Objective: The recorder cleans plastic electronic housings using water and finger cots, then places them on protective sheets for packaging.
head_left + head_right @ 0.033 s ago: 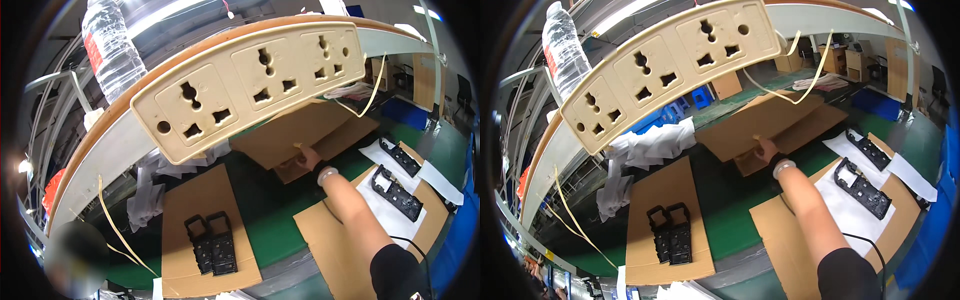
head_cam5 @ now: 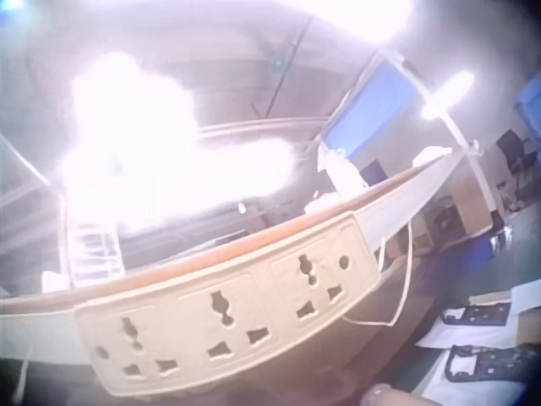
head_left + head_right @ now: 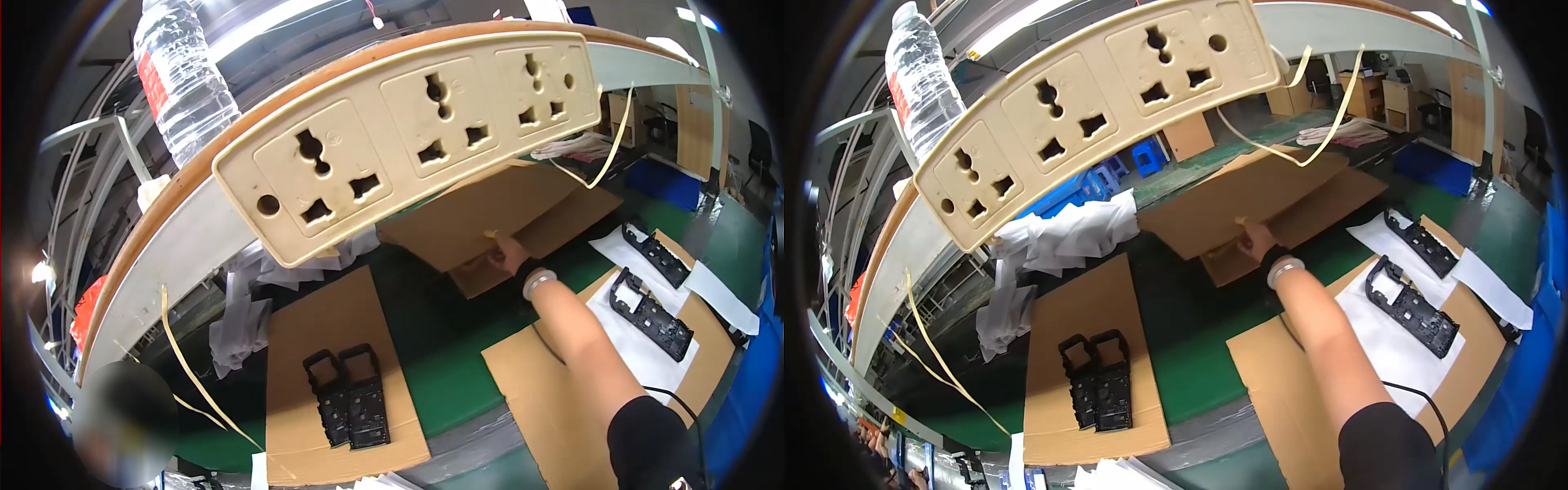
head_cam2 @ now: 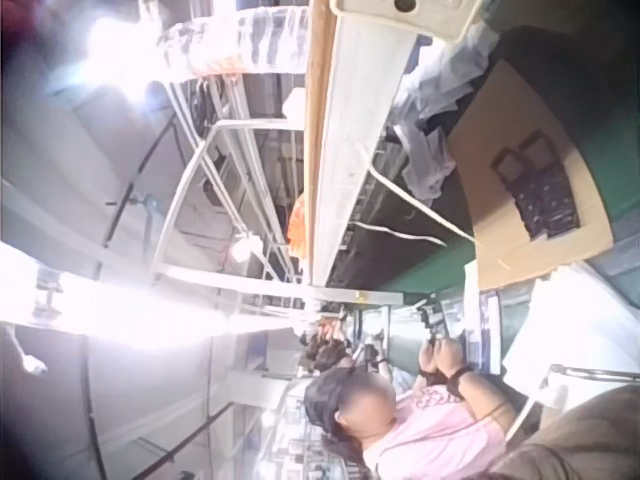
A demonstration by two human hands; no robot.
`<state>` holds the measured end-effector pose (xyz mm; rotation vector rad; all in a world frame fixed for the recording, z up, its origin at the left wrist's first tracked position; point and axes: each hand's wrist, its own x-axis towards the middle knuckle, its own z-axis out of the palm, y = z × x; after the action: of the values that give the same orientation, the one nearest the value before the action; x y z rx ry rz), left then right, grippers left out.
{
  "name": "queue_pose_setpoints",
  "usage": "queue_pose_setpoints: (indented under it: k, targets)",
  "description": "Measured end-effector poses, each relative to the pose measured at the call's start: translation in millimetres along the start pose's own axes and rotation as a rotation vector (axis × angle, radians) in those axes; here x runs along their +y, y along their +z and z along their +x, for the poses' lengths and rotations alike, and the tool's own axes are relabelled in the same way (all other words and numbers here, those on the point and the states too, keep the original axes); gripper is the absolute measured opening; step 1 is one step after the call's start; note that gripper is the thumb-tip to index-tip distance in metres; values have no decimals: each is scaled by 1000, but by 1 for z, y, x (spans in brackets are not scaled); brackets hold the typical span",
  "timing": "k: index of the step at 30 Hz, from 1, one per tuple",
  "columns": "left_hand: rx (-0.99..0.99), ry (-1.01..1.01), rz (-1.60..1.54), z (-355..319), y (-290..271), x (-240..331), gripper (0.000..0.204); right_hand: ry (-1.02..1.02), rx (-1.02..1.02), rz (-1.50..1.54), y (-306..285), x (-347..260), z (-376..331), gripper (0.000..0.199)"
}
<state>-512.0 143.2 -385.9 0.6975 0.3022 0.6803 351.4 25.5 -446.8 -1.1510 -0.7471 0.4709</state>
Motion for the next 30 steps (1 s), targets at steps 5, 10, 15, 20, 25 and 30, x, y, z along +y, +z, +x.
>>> queue_pose_setpoints:
  k: [5, 10, 15, 20, 25, 30]
  targets:
    - [136, 36, 10, -10, -26, -2, 34, 98, 453, 374, 7, -19, 19, 37]
    - [166, 36, -93, -3, 1, -7, 31, 169, 436, 384, 8, -17, 17, 46]
    - [175, 39, -202, 12, 33, -23, 29, 339, 458, 361, 8, -5, 25, 57]
    - [173, 13, -302, 34, 66, -40, 28, -264, 96, -476, -52, 68, 37, 73]
    - [228, 88, -571, 9, 94, -72, 29, -87, 357, 55, 9, 48, 47, 71]
    - [201, 115, -1704, 7, 102, -116, 30, 113, 661, 523, 31, 8, 38, 70]
